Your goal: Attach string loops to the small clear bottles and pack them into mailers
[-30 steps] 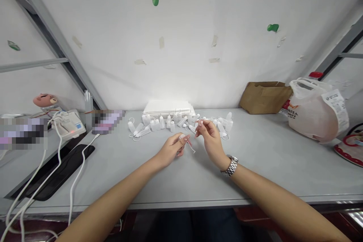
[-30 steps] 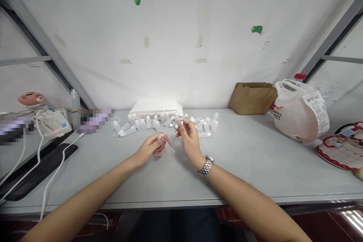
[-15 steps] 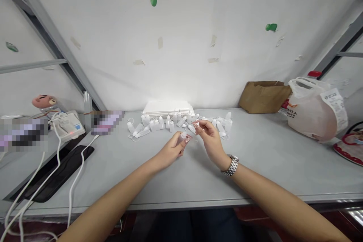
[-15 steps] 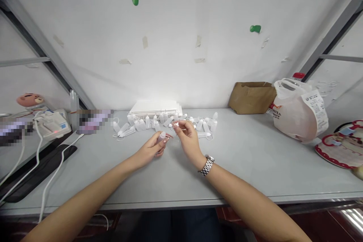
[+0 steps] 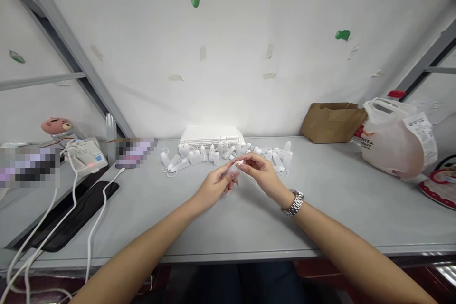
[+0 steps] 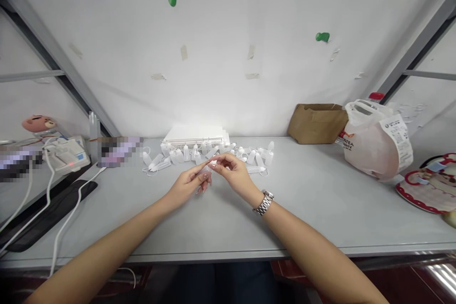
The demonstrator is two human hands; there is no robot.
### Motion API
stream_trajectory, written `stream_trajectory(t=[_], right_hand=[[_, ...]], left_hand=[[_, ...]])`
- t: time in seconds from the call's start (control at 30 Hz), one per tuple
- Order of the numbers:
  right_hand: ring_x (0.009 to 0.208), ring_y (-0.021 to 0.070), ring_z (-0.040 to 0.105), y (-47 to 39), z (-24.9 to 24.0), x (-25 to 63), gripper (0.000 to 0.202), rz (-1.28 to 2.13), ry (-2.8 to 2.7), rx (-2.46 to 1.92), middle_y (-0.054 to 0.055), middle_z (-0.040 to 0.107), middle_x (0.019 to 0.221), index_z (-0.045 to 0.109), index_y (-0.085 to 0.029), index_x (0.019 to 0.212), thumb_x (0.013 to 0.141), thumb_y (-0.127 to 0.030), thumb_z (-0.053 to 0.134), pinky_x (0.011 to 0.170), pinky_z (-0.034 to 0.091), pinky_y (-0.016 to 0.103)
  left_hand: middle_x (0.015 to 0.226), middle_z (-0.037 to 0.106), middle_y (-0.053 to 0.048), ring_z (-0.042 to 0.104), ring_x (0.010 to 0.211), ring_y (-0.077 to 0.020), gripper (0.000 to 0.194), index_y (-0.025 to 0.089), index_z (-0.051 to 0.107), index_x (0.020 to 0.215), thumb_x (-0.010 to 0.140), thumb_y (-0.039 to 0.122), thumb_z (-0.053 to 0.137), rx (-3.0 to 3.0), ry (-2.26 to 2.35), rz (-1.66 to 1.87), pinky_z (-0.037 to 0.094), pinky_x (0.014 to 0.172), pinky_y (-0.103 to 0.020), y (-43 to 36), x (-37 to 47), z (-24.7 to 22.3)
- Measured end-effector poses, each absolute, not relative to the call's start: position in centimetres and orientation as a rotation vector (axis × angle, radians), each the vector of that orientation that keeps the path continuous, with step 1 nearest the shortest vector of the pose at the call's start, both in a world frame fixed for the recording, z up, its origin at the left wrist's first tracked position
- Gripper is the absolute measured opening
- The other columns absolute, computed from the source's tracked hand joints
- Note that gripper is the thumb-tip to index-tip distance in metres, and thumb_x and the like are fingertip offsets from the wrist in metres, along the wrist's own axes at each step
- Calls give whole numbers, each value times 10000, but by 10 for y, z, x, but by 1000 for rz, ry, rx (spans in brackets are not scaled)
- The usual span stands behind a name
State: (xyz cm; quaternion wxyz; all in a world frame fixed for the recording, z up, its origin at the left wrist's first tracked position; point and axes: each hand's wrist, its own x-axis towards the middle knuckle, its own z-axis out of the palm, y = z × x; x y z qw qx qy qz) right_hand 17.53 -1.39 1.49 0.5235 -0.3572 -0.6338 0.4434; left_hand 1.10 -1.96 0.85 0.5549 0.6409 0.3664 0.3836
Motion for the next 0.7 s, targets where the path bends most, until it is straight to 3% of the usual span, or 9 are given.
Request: stream_trajectory(t=[0.3,0.4,0.57,0.7], right_hand=[[754,135,527,-3,31,196,101,1085,-1830,-772,4,575,787,668,-229,814,720,-265,657,712,433,316],[754,136,530,-4,35,199,99,1078,-1883,-733,8,576,797,676,-238,822,728,-257,651,727,437,328],[694,123,513,-4,36,198,115,1046,-1897,-736,5,567,767,684,-239,838,736,-270,640,686,442,318],[707,131,527,-3,34,198,108,1061,-1867,-749,10,579,774,683,-242,826,738,-279,634,662,446,312]], left_hand=[[619,397,46,370,537,-77,593,167,315,1339,815,396,472,1518,778,866,316,527,-228,-22,10,8],[626,414,39,365,513,-70,562,158,377,1303,810,406,477,1516,740,812,290,499,-225,-23,9,12],[612,388,43,310,474,-51,437,135,527,1122,785,413,524,1375,634,784,241,472,-220,-24,11,17],[632,411,22,324,491,-58,303,133,563,835,808,424,484,1223,574,797,260,501,-236,-26,12,15]])
